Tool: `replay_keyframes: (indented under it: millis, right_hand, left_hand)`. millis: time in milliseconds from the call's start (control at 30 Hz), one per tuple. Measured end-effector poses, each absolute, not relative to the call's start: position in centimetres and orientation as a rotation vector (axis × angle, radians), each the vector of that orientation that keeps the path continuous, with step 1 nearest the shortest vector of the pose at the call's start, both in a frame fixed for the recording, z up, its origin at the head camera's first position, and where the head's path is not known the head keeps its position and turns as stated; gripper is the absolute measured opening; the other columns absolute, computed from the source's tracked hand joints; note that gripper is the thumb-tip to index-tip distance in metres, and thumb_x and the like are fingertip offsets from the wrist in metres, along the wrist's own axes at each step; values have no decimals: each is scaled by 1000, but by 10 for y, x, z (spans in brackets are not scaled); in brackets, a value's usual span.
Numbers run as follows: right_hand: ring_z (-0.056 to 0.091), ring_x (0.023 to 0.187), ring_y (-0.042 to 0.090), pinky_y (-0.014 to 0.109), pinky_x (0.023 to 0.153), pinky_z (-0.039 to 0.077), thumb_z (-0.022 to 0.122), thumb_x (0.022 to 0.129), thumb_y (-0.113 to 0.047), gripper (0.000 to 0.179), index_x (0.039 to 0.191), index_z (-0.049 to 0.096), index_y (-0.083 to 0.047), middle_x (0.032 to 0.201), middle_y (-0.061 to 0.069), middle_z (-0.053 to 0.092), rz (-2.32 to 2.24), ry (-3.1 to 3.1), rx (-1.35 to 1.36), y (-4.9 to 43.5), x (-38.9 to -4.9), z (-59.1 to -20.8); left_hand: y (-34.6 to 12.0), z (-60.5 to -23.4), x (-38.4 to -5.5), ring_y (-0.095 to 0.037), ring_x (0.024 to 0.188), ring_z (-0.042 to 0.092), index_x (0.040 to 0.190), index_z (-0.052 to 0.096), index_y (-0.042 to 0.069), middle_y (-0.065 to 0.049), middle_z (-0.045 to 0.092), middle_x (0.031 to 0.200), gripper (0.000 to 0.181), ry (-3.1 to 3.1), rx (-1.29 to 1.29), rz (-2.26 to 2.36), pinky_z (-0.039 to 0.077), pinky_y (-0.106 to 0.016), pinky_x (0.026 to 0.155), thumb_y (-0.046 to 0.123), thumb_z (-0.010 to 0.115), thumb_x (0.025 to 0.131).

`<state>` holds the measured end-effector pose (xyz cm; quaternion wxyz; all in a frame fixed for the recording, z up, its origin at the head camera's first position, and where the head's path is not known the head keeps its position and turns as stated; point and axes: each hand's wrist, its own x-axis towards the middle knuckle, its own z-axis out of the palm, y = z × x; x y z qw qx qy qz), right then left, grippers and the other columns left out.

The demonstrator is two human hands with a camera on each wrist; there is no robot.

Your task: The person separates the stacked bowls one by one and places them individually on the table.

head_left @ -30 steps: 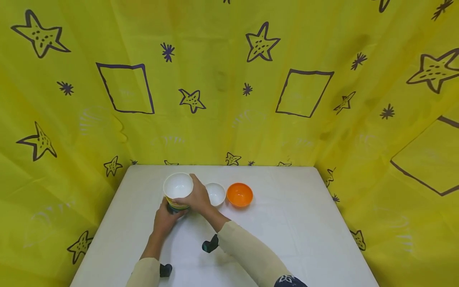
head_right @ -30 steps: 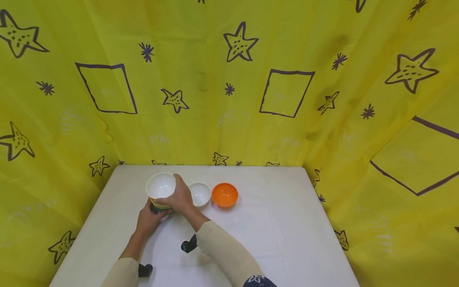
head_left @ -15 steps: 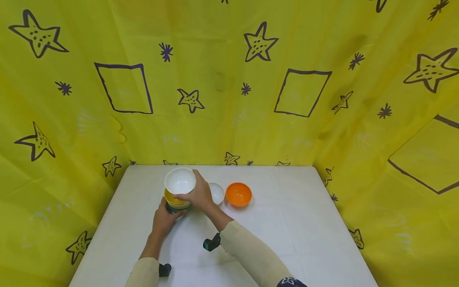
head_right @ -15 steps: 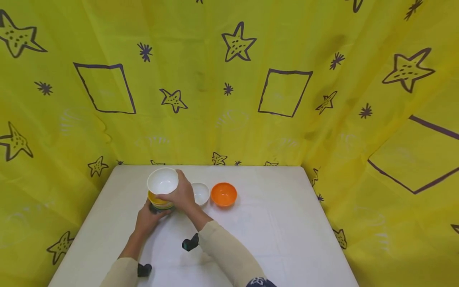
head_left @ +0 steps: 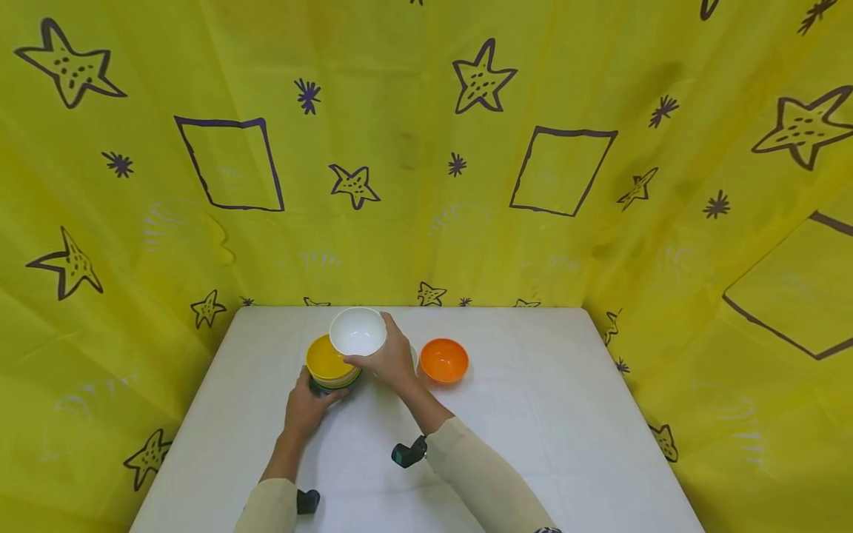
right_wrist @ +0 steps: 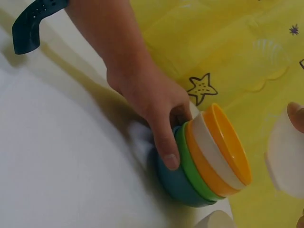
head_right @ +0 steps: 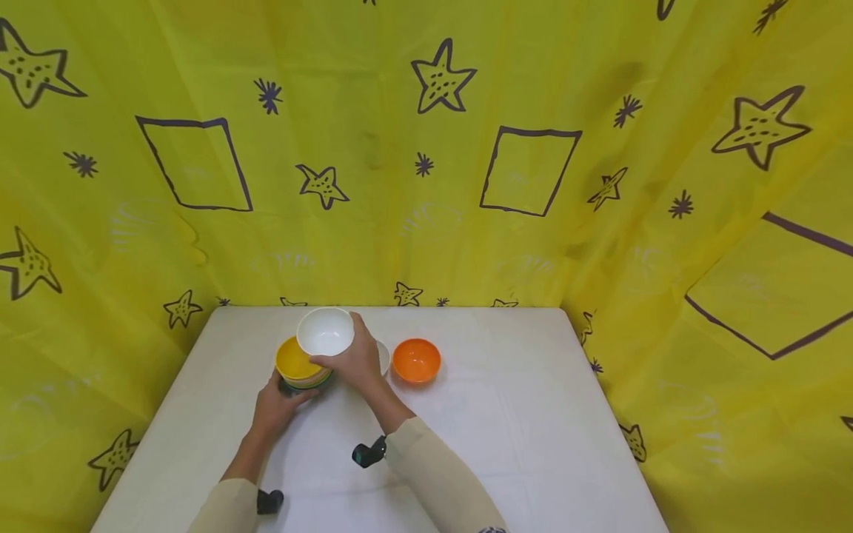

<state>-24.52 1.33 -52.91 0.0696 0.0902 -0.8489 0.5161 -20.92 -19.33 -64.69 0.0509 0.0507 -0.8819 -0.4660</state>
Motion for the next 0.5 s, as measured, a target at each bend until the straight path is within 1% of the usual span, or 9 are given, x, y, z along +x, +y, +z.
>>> replay_keyframes:
  millis: [167,233,433,500]
  right_hand:
    - [64,123,30,47,100,58,100,71,-36,96,149,50,-13,141,7,64,1641,-2498,218,27,-240,-524]
    - [64,123,29,46,101,57,100,71,-35,95,149,50,-14,141,6,64,1655,-2475,194,32,-240,-525]
    - [64,122,28,44,102,56,102,69,-30,93,147,52,-14,139,6,64,1706,-2393,130,46,-239,-526]
    - [64,120,29,45,102,56,102,68,-28,92,145,53,-12,137,8,65,1717,-2363,123,51,-239,-526]
  left_hand:
    - [-193,-647,-210,-45,150,36,159,30,0,-29,40,160,103,-2715,160,-1424,26,-57,125,30,93,83]
    - [-193,-647,-210,-44,151,34,160,30,1,-28,39,161,104,-2713,154,-1431,25,-58,125,31,93,83]
    - [-193,-649,-209,-45,149,37,158,33,1,-27,42,159,102,-2672,128,-1432,28,-59,124,32,93,82]
    - [-194,-649,-210,-45,149,38,158,33,1,-27,43,159,102,-2672,130,-1434,28,-59,124,33,93,82]
